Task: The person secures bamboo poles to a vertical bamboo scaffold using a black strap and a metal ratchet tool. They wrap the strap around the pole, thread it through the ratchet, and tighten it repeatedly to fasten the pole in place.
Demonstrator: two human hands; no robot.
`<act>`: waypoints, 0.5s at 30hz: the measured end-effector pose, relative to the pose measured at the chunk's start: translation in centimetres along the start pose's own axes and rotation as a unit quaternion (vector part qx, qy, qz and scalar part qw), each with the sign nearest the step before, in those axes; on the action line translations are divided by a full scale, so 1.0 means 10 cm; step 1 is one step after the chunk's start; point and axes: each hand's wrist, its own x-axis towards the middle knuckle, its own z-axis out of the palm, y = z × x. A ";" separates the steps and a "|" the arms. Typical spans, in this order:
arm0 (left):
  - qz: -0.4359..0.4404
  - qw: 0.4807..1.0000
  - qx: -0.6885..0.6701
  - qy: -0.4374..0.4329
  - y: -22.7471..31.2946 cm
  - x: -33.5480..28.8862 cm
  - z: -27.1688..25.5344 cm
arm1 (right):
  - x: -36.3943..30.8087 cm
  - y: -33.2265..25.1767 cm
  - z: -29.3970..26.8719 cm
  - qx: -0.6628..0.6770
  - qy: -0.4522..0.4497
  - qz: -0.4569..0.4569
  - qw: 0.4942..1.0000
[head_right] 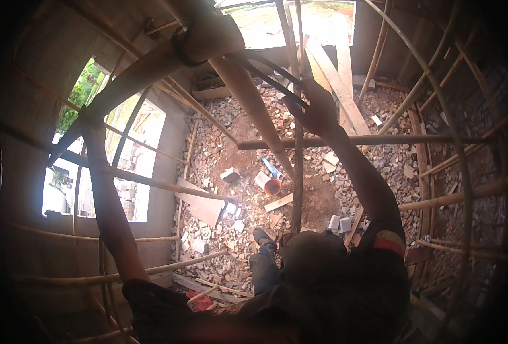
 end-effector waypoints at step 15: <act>-0.009 0.998 0.070 -0.004 0.09 -0.03 -0.01 | 0.21 -0.10 -0.30 0.119 -0.260 -0.028 0.958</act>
